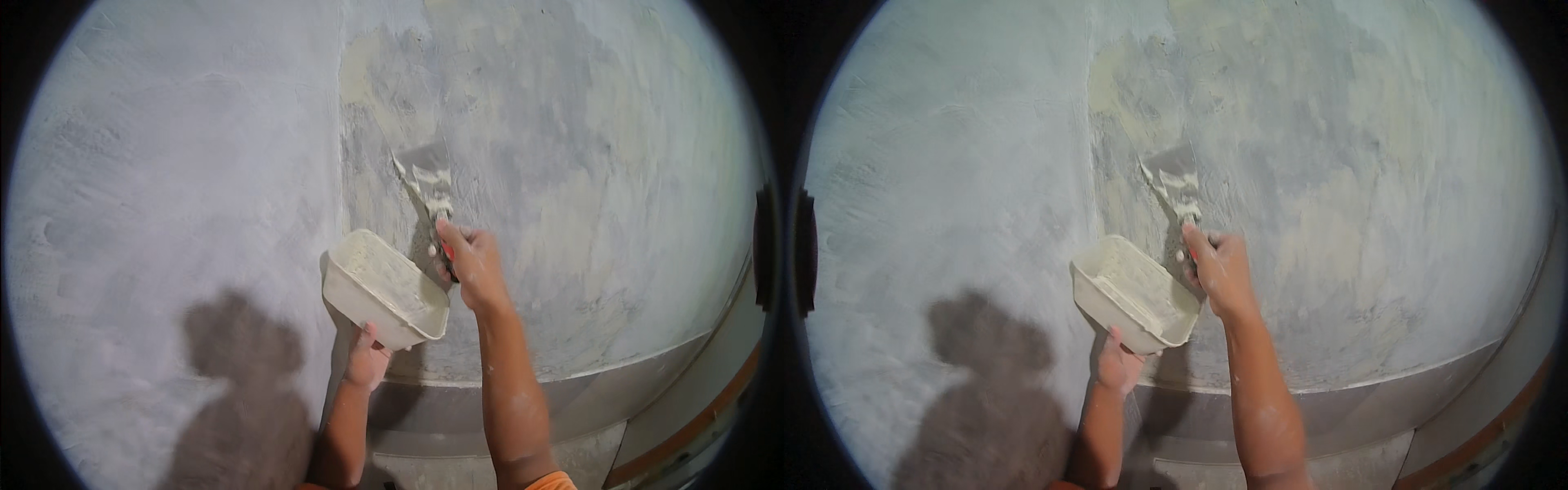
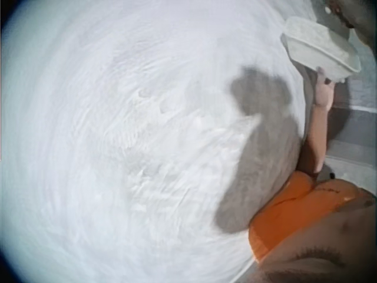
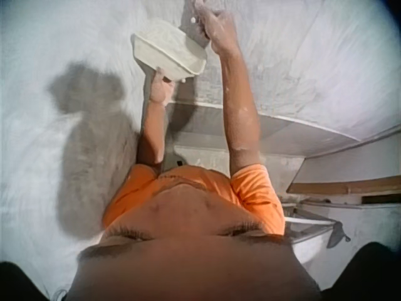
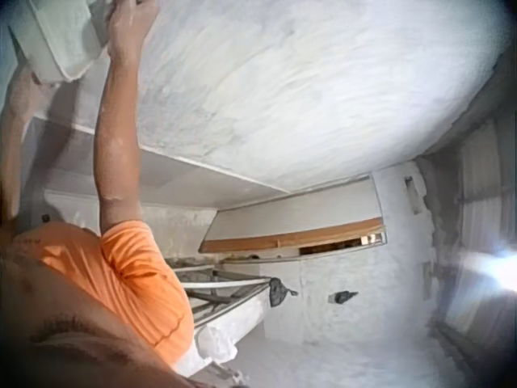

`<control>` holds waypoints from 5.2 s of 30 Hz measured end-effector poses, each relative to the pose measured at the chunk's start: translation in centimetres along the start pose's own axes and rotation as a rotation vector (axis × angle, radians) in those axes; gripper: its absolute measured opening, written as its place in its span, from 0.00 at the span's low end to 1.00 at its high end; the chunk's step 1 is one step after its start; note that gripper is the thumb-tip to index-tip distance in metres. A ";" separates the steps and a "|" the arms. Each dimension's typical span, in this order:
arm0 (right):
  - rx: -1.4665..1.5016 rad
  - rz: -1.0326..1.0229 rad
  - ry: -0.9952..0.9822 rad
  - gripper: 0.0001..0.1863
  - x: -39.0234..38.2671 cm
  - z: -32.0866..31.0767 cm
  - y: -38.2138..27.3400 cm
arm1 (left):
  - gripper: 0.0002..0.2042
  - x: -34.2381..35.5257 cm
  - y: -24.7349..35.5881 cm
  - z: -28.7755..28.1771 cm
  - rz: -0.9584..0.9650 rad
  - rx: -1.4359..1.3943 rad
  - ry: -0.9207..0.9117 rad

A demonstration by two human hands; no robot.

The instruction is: The person applies putty to a wall corner and surface using a spatula, taking the material from a plastic container held in the other hand.

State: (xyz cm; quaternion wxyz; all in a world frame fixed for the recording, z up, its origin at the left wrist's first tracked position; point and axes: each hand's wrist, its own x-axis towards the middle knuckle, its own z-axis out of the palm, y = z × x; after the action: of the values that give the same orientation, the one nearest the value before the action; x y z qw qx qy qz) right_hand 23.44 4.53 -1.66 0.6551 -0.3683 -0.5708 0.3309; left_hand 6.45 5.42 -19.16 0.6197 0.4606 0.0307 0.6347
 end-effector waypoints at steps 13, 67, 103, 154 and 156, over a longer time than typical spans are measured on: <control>-0.165 0.126 0.244 0.15 -7.8 -0.8 -8.5 | 0.44 -0.8 7.0 3.5 -0.069 -0.110 -0.142; -0.258 0.243 0.482 0.15 -11.6 -5.8 0.5 | 0.42 3.4 2.6 -1.2 -0.241 -0.006 -0.053; 0.055 0.473 0.198 0.27 -18.9 -1.3 5.7 | 0.38 3.8 6.3 1.3 -0.431 0.205 -0.382; -0.090 0.442 0.444 0.13 -18.0 1.1 1.4 | 0.46 5.7 7.7 -2.9 -0.611 0.300 -0.564; -0.030 0.446 0.448 0.13 -17.9 1.0 1.2 | 0.45 6.1 7.8 -3.4 -0.602 0.333 -0.582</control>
State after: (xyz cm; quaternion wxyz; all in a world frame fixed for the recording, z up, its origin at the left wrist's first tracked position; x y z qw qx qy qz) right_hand 20.08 -10.04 -11.66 0.6701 -0.5579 -0.3223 0.3686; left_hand -0.44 10.38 -13.04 0.6771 0.6839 0.0895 0.2565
